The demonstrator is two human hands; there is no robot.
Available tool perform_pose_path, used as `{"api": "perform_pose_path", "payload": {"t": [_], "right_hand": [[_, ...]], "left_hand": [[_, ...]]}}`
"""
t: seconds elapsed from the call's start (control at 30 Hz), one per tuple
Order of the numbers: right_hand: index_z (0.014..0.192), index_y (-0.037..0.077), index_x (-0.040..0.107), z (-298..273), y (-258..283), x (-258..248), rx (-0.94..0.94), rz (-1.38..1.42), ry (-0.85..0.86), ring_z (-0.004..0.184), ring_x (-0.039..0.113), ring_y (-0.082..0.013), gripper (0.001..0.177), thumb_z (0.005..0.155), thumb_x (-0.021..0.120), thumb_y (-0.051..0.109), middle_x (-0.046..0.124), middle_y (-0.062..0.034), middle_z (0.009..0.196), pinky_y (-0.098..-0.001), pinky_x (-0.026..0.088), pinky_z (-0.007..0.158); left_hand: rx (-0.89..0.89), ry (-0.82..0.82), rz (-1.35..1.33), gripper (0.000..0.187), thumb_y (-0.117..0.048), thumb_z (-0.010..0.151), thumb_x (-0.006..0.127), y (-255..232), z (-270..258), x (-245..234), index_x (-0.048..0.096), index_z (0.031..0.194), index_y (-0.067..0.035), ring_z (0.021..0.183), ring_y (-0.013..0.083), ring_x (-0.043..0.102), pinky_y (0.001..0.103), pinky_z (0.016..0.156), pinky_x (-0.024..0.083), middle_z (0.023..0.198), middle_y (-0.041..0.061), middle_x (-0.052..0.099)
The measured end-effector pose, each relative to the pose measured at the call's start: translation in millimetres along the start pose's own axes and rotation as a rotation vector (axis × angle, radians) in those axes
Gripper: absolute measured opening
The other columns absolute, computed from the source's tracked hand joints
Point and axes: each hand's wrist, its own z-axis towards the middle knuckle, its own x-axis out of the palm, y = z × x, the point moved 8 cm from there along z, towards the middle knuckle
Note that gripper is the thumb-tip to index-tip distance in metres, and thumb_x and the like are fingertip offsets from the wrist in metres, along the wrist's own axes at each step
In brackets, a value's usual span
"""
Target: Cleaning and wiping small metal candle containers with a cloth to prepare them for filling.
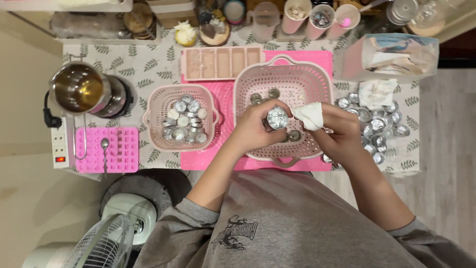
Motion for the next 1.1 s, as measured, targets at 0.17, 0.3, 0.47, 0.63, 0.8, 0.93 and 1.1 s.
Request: {"api": "perform_pose_path", "payload": {"t": [0.17, 0.3, 0.47, 0.63, 0.8, 0.93, 1.1], "right_hand": [[0.112, 0.003, 0.074, -3.0, 6.4, -12.2, -0.060, -0.128, 0.036, 0.085, 0.071, -0.0209, 0.026, 0.087, 0.070, -0.005, 0.071, -0.0120, 0.104, -0.0294, 0.056, 0.074], [0.102, 0.005, 0.073, -5.7, 4.4, -9.8, -0.074, -0.282, 0.135, 0.070, 0.063, -0.0237, 0.027, 0.076, 0.075, -0.002, 0.062, -0.0094, 0.085, -0.0343, 0.050, 0.062], [0.097, 0.007, 0.068, 3.6, 32.6, -1.8, -0.246, -0.462, 0.242, 0.079, 0.060, -0.0259, 0.030, 0.068, 0.077, 0.003, 0.058, -0.0074, 0.086, -0.0384, 0.051, 0.064], [0.092, 0.010, 0.068, -0.1, 32.2, 11.5, -0.326, -0.683, 0.279, 0.080, 0.061, -0.0228, 0.025, 0.068, 0.075, 0.006, 0.059, -0.0049, 0.086, -0.0351, 0.051, 0.057], [0.089, 0.011, 0.067, -5.7, 21.8, 21.4, -0.261, -0.818, 0.230, 0.077, 0.062, -0.0231, 0.022, 0.068, 0.072, 0.005, 0.059, -0.0045, 0.080, -0.0340, 0.052, 0.056], [0.085, 0.009, 0.065, -11.3, -1.7, 25.3, -0.193, -0.781, 0.233, 0.074, 0.062, -0.0270, 0.021, 0.066, 0.071, 0.003, 0.060, -0.0064, 0.076, -0.0386, 0.053, 0.059], [0.082, 0.002, 0.062, -18.9, -46.1, 29.5, 0.048, -0.476, 0.337, 0.066, 0.064, -0.0375, 0.008, 0.076, 0.067, -0.001, 0.062, -0.0160, 0.070, -0.0470, 0.053, 0.064]], "left_hand": [[0.083, 0.041, -0.121, 0.040, -0.009, 0.075, 0.080, -14.7, 9.0, 15.2, 0.066, 0.112, -0.009, 0.080, 0.0053, 0.063, 0.025, 0.071, 0.052, 0.090, 0.000, 0.070], [0.039, 0.064, -0.036, 0.038, -0.010, 0.071, 0.084, -15.3, 11.9, 22.9, 0.066, 0.105, -0.007, 0.081, 0.0114, 0.068, 0.029, 0.073, 0.055, 0.087, 0.004, 0.072], [0.027, 0.085, 0.144, 0.036, -0.014, 0.067, 0.085, -14.8, 14.7, 36.3, 0.067, 0.097, -0.004, 0.080, 0.0246, 0.074, 0.036, 0.072, 0.056, 0.083, 0.012, 0.073], [0.008, 0.088, 0.203, 0.032, -0.015, 0.065, 0.081, -10.2, 19.7, 42.2, 0.071, 0.093, -0.004, 0.083, 0.0319, 0.076, 0.039, 0.072, 0.057, 0.084, 0.017, 0.074], [0.002, 0.002, 0.394, 0.023, -0.016, 0.069, 0.080, 0.9, 27.1, 36.6, 0.070, 0.085, -0.003, 0.078, 0.0385, 0.072, 0.047, 0.070, 0.055, 0.078, 0.020, 0.072], [0.038, -0.041, 0.416, 0.024, -0.012, 0.068, 0.079, 9.6, 28.5, 43.1, 0.068, 0.087, -0.002, 0.078, 0.0407, 0.071, 0.050, 0.070, 0.054, 0.077, 0.022, 0.070], [0.142, -0.115, 0.469, 0.029, -0.008, 0.068, 0.077, 20.3, 30.9, 51.6, 0.067, 0.094, -0.003, 0.074, 0.0419, 0.070, 0.050, 0.068, 0.056, 0.075, 0.024, 0.069]]}}
